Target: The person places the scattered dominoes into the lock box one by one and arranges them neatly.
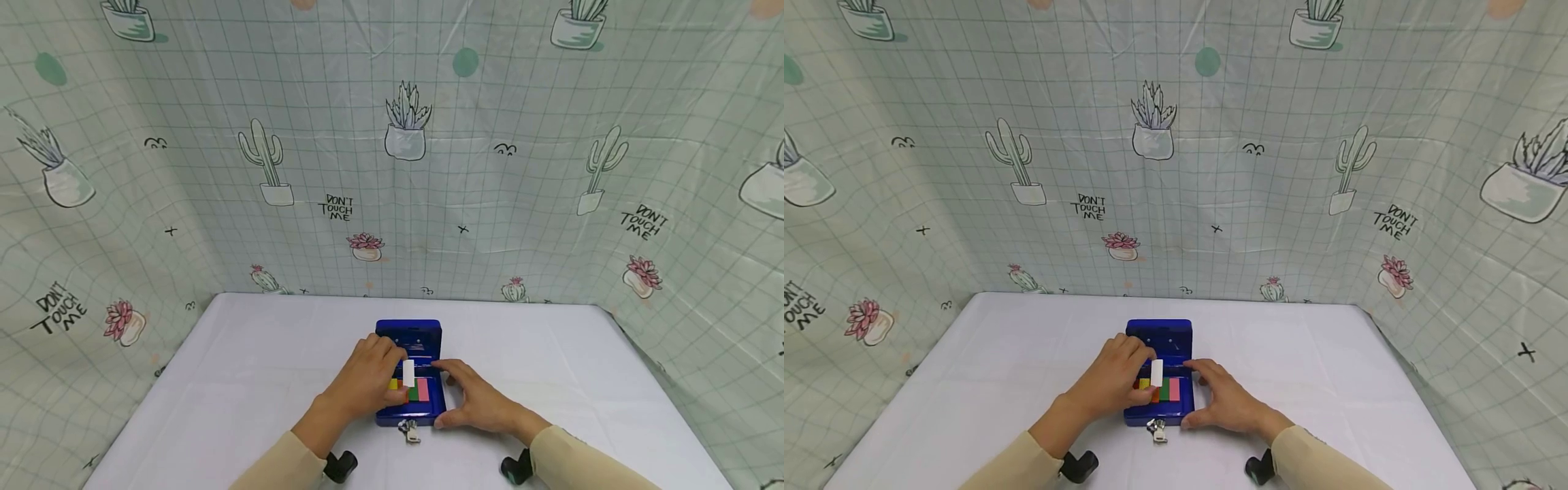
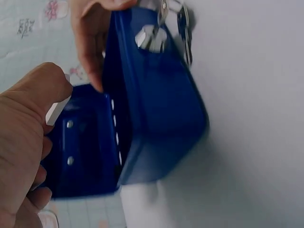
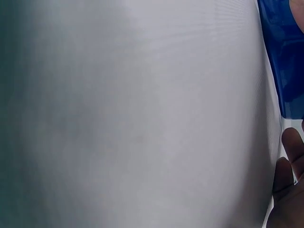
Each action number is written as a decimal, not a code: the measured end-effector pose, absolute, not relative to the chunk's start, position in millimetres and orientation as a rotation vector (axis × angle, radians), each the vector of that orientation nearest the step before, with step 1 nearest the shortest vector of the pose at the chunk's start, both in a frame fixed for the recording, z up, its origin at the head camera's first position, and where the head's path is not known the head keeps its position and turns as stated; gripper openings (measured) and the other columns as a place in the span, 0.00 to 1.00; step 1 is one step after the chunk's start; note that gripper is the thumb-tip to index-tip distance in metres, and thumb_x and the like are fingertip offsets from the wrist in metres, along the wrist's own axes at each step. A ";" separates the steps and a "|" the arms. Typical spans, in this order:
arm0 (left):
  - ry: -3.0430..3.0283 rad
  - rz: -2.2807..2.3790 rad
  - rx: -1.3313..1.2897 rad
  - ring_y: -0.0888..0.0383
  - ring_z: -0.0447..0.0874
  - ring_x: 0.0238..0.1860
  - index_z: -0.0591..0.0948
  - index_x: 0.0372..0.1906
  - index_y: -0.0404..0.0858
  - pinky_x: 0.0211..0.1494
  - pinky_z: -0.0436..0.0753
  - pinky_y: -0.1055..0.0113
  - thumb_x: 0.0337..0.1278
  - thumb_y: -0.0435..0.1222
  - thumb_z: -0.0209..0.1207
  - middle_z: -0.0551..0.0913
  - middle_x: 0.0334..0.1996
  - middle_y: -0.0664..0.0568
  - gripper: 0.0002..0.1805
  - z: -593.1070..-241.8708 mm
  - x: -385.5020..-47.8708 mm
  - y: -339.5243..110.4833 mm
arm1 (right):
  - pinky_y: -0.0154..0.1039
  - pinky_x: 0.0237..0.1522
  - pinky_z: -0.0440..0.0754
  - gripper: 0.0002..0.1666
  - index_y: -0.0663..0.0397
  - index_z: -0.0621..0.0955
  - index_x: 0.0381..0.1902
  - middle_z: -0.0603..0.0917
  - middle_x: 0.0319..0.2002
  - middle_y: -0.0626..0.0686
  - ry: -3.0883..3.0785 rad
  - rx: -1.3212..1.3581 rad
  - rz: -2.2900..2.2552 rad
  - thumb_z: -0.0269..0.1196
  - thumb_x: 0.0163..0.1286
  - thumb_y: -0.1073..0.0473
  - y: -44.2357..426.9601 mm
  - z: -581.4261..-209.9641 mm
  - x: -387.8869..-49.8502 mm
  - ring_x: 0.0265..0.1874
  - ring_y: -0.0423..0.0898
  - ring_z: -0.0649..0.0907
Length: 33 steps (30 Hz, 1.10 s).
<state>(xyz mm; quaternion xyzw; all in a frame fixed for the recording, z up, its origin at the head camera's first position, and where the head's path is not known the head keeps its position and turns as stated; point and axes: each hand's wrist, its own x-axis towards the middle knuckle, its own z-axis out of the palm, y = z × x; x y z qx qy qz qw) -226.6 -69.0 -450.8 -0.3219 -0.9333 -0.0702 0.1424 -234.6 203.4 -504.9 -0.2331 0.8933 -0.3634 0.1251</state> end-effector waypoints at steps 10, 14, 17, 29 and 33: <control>-2.696 -0.112 -1.031 0.57 0.72 0.50 0.83 0.60 0.44 0.59 0.77 0.61 0.59 0.59 0.71 0.82 0.52 0.54 0.32 -461.4 -231.7 -37.8 | 0.63 0.67 0.73 0.61 0.48 0.64 0.80 0.69 0.75 0.52 2.605 -0.743 -1.077 0.80 0.57 0.37 205.0 -507.7 -235.4 0.66 0.53 0.74; -2.724 -0.077 -1.025 0.57 0.74 0.53 0.83 0.61 0.45 0.62 0.78 0.60 0.58 0.59 0.71 0.82 0.53 0.55 0.32 -464.8 -233.3 -28.7 | 0.59 0.67 0.74 0.60 0.46 0.65 0.80 0.70 0.75 0.50 2.610 -0.769 -1.083 0.80 0.56 0.36 205.7 -508.5 -235.3 0.65 0.51 0.75; -2.744 -0.062 -1.012 0.57 0.74 0.53 0.84 0.60 0.45 0.63 0.78 0.60 0.58 0.59 0.72 0.83 0.52 0.55 0.32 -466.8 -234.5 -22.9 | 0.55 0.67 0.74 0.60 0.44 0.65 0.80 0.70 0.74 0.47 2.612 -0.769 -1.085 0.80 0.56 0.35 205.8 -508.5 -235.3 0.64 0.49 0.74; -2.772 0.057 -0.960 0.55 0.77 0.57 0.88 0.55 0.45 0.66 0.77 0.57 0.55 0.60 0.73 0.84 0.53 0.54 0.30 -476.1 -236.0 -10.4 | 0.52 0.65 0.76 0.61 0.48 0.65 0.80 0.70 0.74 0.49 2.636 -0.820 -1.071 0.79 0.56 0.34 205.9 -510.2 -234.8 0.63 0.49 0.75; -2.784 0.089 -0.949 0.55 0.77 0.57 0.88 0.55 0.45 0.64 0.77 0.58 0.55 0.62 0.73 0.84 0.53 0.54 0.31 -479.3 -235.6 -9.9 | 0.52 0.64 0.76 0.61 0.48 0.65 0.80 0.70 0.74 0.49 2.636 -0.810 -1.065 0.79 0.56 0.34 205.9 -510.0 -234.4 0.63 0.49 0.75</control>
